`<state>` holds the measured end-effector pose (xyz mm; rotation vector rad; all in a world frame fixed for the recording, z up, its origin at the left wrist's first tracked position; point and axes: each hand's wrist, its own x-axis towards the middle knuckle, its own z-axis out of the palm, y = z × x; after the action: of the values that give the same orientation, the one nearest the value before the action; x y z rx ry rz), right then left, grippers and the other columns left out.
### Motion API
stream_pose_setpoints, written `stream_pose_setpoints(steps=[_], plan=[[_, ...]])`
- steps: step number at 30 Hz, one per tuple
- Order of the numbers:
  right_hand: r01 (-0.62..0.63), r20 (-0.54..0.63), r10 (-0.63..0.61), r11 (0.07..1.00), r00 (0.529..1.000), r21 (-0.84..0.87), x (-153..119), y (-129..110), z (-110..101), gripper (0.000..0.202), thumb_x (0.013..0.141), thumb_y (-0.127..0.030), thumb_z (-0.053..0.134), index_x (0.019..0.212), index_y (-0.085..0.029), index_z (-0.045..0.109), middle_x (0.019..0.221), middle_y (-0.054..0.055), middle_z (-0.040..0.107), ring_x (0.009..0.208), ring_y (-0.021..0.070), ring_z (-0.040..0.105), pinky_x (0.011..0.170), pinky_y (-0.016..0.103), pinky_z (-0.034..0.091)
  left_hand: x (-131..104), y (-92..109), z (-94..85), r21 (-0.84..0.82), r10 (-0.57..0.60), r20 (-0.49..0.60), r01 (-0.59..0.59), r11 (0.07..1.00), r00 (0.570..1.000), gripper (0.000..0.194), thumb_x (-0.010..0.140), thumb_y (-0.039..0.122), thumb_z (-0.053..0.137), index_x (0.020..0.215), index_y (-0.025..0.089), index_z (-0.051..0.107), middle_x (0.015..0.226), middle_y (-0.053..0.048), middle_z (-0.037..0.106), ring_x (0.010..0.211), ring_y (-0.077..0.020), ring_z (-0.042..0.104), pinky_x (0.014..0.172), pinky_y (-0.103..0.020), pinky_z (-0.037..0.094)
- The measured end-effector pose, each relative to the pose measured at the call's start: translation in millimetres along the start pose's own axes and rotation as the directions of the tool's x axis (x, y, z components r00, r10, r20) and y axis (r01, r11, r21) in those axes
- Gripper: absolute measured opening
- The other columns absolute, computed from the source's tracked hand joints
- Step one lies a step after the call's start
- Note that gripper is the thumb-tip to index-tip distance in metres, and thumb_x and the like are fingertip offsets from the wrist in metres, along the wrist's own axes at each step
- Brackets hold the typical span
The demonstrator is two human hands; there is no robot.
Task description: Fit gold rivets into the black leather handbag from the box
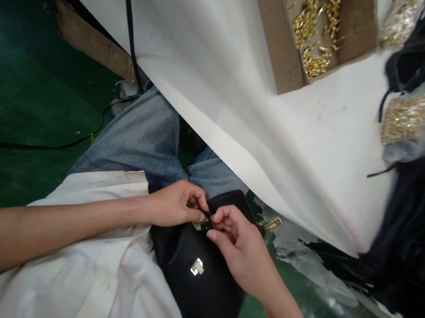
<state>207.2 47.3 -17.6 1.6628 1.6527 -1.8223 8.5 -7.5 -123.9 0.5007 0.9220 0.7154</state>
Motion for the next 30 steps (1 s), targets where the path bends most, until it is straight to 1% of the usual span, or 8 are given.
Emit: stream_pose_setpoints(steps=[4,6,8,12,16,19,24,30], plan=[[-0.053,0.024,0.05,0.987,0.998,0.153,1,3,3,0.03,0.093,-0.036,0.087,0.097,-0.025,0.06,0.088,-0.003,0.06,0.077,0.0141,0.057,0.067,0.024,0.048,-3,5,3.1,0.037,-0.002,-0.036,0.003,0.999,0.999,0.01,0.074,0.008,0.077,0.08,0.015,0.073,0.061,0.006,0.064,0.055,-0.0092,0.054,0.052,-0.021,0.035],[-0.026,0.005,0.026,0.983,1.0,0.181,-1,9,4,0.029,0.094,-0.036,0.087,0.095,-0.025,0.06,0.091,-0.002,0.063,0.079,0.0141,0.06,0.071,0.024,0.051,-3,6,2.9,0.036,-0.007,-0.026,0.008,0.999,1.0,0.011,0.073,0.009,0.079,0.078,0.016,0.073,0.061,0.006,0.064,0.055,-0.009,0.053,0.052,-0.021,0.035],[0.01,0.003,-0.01,0.987,1.0,0.161,-2,17,4,0.021,0.096,-0.037,0.085,0.104,-0.026,0.068,0.101,0.001,0.071,0.091,0.0173,0.068,0.082,0.028,0.057,-3,6,1.8,0.027,-0.016,-0.003,0.016,0.999,1.0,0.011,0.072,0.012,0.082,0.077,0.016,0.073,0.06,0.006,0.064,0.054,-0.009,0.052,0.051,-0.021,0.034],[0.13,0.014,-0.13,0.991,0.991,-0.035,-3,23,1,0.028,0.102,-0.036,0.079,0.129,-0.029,0.08,0.118,0.007,0.082,0.107,0.0256,0.077,0.095,0.037,0.062,0,3,0.2,-0.001,-0.043,0.027,0.043,0.999,0.999,0.013,0.071,0.014,0.086,0.075,0.016,0.073,0.061,0.004,0.067,0.055,-0.0098,0.056,0.051,-0.021,0.036],[0.345,0.02,-0.352,0.903,0.936,-0.258,-1,16,-1,0.025,0.105,-0.027,0.074,0.125,-0.035,0.085,0.119,0.006,0.085,0.105,0.0263,0.081,0.091,0.038,0.065,4,0,-0.7,-0.042,-0.059,0.045,0.061,0.997,0.997,0.013,0.072,0.01,0.084,0.078,0.016,0.074,0.061,0.004,0.069,0.055,-0.0096,0.06,0.054,-0.021,0.04],[0.417,0.022,-0.435,0.845,0.9,-0.336,-1,11,-2,0.025,0.105,-0.022,0.072,0.122,-0.036,0.086,0.116,0.005,0.086,0.102,0.0258,0.083,0.088,0.039,0.067,6,-2,-2.4,-0.064,-0.059,0.061,0.063,0.996,0.996,0.014,0.073,0.012,0.086,0.081,0.015,0.075,0.062,0.004,0.07,0.056,-0.0099,0.062,0.056,-0.02,0.042],[0.386,0.061,-0.395,0.837,0.917,-0.387,0,8,-6,0.019,0.108,-0.025,0.068,0.108,-0.032,0.086,0.108,0.005,0.086,0.1,0.0268,0.082,0.086,0.039,0.066,7,-6,-5.7,-0.06,-0.048,0.074,0.052,0.997,0.996,0.017,0.072,0.017,0.089,0.083,0.015,0.077,0.07,0.0,0.076,0.063,-0.0125,0.07,0.06,-0.021,0.048],[0.333,0.08,-0.325,0.887,0.942,-0.321,4,3,-8,0.017,0.106,-0.027,0.071,0.094,-0.029,0.082,0.098,0.004,0.084,0.088,0.0229,0.079,0.079,0.033,0.062,5,-7,-3.5,-0.009,-0.028,0.059,0.029,1.0,0.998,0.018,0.071,0.021,0.091,0.082,0.015,0.077,0.069,0.0,0.075,0.06,-0.0116,0.066,0.056,-0.02,0.045]])
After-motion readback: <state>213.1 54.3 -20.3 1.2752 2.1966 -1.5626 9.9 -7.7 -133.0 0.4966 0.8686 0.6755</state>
